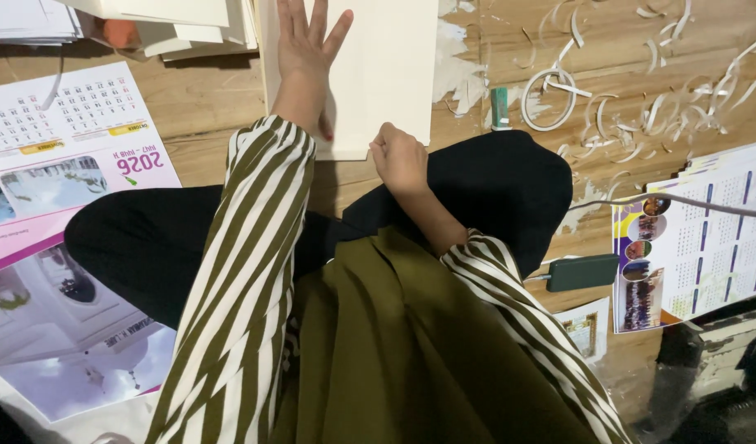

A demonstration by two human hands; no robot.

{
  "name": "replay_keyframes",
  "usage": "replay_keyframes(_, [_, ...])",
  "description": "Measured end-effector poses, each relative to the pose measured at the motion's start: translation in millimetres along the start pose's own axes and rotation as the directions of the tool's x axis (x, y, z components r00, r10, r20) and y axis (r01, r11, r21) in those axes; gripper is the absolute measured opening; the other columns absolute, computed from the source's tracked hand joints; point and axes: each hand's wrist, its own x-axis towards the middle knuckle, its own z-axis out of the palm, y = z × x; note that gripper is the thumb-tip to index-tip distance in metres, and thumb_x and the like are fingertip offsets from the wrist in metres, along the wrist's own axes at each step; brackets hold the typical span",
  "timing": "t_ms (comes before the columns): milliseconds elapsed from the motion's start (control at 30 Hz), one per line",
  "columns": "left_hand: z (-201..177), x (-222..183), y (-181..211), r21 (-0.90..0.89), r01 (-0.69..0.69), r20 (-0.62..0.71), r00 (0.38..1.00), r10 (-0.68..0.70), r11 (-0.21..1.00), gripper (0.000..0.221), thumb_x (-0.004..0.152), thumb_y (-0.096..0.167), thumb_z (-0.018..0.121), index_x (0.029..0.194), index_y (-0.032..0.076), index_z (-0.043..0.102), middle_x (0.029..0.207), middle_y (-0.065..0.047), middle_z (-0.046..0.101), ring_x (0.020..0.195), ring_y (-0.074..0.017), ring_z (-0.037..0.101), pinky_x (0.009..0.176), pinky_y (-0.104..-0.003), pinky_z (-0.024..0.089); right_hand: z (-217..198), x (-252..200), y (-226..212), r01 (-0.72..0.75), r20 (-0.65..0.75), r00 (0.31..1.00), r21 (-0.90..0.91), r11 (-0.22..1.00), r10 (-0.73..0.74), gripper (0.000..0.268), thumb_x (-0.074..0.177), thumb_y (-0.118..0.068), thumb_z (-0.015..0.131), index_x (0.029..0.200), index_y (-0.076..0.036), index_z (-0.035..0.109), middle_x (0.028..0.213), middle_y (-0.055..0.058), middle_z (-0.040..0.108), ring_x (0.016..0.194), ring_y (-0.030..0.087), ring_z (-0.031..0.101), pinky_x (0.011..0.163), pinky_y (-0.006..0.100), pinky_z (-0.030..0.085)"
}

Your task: The person is manually folding and assembling white cardstock into folders or boxes on the floor.

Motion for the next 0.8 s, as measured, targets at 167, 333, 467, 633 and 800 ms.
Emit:
replay_keyframes(167, [-1.6, -2.0, -0.2, -0.061, -0.019, 0.018, 1.000, 0.020, 0.998, 0.167, 0.006, 0.075, 0.071, 0.144, 0.024, -0.008, 0.148, -0.018, -0.005, 0.130, -0.0436, -0.010, 0.101, -0.060, -0.010, 0.2, -3.3, 1.1, 0.060, -0.035, 0.998, -0.025, 0.998, -0.061, 0.012, 0.075, -0.007, 0.060, 0.068, -0.005, 0.051, 0.055, 0.006, 0.053, 0.046, 0.022, 0.050, 0.051, 0.034, 0.043])
replay_keyframes(333, [-22.7, -10.7, -9.0, 0.078, 0.040, -0.090, 0.995, -0.033, 0.996, 0.152, 0.017, 0.064, 0.071, 0.143, 0.028, -0.005, 0.146, -0.018, -0.015, 0.128, -0.0437, -0.014, 0.100, -0.060, -0.016, 13.5, 6.0, 10.2, 0.006, 0.258, 0.963, -0.321, 0.947, 0.081, 0.012, 0.092, -0.013, 0.049, 0.081, -0.008, 0.045, 0.067, 0.002, 0.047, 0.055, 0.015, 0.047, 0.055, 0.027, 0.048])
replay_keyframes(467, [-51.9, -13.6, -22.1, -0.048, -0.078, 0.095, 0.992, 0.083, 0.996, 0.143, 0.031, 0.058, 0.075, 0.142, 0.023, -0.008, 0.146, -0.020, -0.011, 0.129, -0.0456, -0.010, 0.100, -0.061, -0.008, 25.8, -1.7, 21.7, 0.381, 0.017, 0.906, -0.467, 0.798, -0.423, 0.015, 0.074, -0.001, 0.051, 0.088, -0.004, 0.046, 0.067, 0.009, 0.052, 0.055, 0.023, 0.051, 0.054, 0.035, 0.046])
replay_keyframes(633, [-80.9, -33.1, -26.7, -0.006, -0.102, 0.147, 0.984, 0.102, 0.995, 0.167, 0.015, 0.088, 0.074, 0.142, 0.020, -0.011, 0.146, -0.022, -0.010, 0.129, -0.0478, -0.008, 0.099, -0.062, -0.004, 52.0, 0.9, 39.3, 0.391, -0.036, 0.863, -0.584, 0.711, -0.504, 0.013, 0.074, -0.003, 0.054, 0.084, -0.004, 0.046, 0.061, 0.005, 0.050, 0.053, 0.017, 0.050, 0.051, 0.028, 0.045])
replay_keyframes(800, [-100.0, -46.2, -26.0, -0.131, -0.015, 0.200, 0.979, 0.041, 0.991, 0.142, 0.037, 0.011, 0.095, 0.144, 0.027, 0.003, 0.149, -0.016, -0.001, 0.134, -0.0421, -0.002, 0.104, -0.060, -0.011, 62.9, 5.4, 41.6, 0.461, -0.007, 0.649, -0.792, 0.400, -0.761, 0.008, 0.073, -0.007, 0.048, 0.073, -0.004, 0.055, 0.055, 0.005, 0.042, 0.047, 0.021, 0.047, 0.046, 0.031, 0.036])
